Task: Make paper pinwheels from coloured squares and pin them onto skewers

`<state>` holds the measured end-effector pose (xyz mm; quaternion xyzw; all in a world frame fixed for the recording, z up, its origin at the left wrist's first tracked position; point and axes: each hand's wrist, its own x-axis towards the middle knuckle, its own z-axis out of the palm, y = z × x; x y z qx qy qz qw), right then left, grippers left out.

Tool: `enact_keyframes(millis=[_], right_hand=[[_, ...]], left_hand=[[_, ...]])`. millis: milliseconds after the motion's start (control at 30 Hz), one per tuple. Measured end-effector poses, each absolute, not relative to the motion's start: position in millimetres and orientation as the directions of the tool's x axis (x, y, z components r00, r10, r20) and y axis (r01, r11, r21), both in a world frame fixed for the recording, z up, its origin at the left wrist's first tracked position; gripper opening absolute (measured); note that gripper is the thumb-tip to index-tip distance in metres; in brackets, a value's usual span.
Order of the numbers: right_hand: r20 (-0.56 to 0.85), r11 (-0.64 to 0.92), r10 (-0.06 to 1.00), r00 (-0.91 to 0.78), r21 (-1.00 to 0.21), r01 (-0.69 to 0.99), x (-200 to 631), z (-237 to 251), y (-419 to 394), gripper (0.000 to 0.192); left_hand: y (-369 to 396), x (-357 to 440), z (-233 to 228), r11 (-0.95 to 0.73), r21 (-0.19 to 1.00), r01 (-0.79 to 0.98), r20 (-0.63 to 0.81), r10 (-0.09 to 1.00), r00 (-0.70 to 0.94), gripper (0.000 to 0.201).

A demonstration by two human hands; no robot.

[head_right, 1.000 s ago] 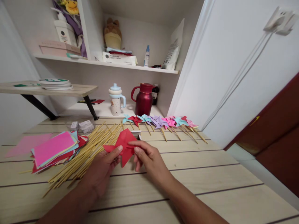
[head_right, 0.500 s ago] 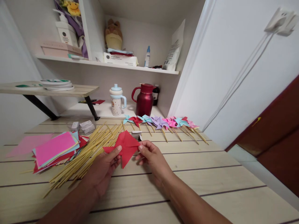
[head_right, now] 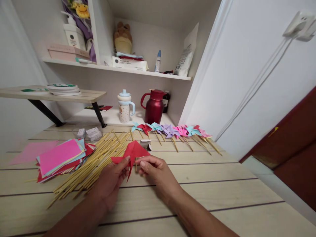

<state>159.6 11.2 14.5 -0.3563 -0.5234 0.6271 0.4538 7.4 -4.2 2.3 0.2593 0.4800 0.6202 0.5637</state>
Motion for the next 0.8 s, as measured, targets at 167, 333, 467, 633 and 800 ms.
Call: enact_keyframes(millis=[167, 333, 467, 633, 800], right_hand=[[0.099, 0.042, 0.965, -0.244, -0.973, -0.228, 159.6, 13.5, 14.6, 0.027], [0.118, 0.067, 0.94, -0.321, -0.984, -0.163, 162.1, 13.3, 14.0, 0.022], [0.115, 0.088, 0.919, -0.377, -0.992, -0.088, 163.9, 14.8, 12.4, 0.026], [0.152, 0.137, 0.917, -0.369, -0.988, -0.066, 164.9, 17.1, 12.6, 0.016], [0.125, 0.112, 0.894, -0.431, -0.992, -0.056, 165.3, 15.5, 11.9, 0.025]], left_hand=[[-6.3, 13.3, -1.4, 0.095, 0.926, -0.366, -0.193, 0.952, -0.239, 0.032], [-8.7, 13.7, -0.7, 0.094, 0.927, -0.364, -0.179, 0.962, -0.205, 0.031], [-7.5, 10.8, -0.1, 0.097, 0.917, -0.386, -0.181, 0.965, -0.188, 0.029], [-8.0, 12.2, 2.2, 0.096, 0.933, -0.347, -0.174, 0.965, -0.199, 0.031], [-9.7, 14.6, 4.7, 0.104, 0.929, -0.356, -0.151, 0.983, -0.108, 0.029]])
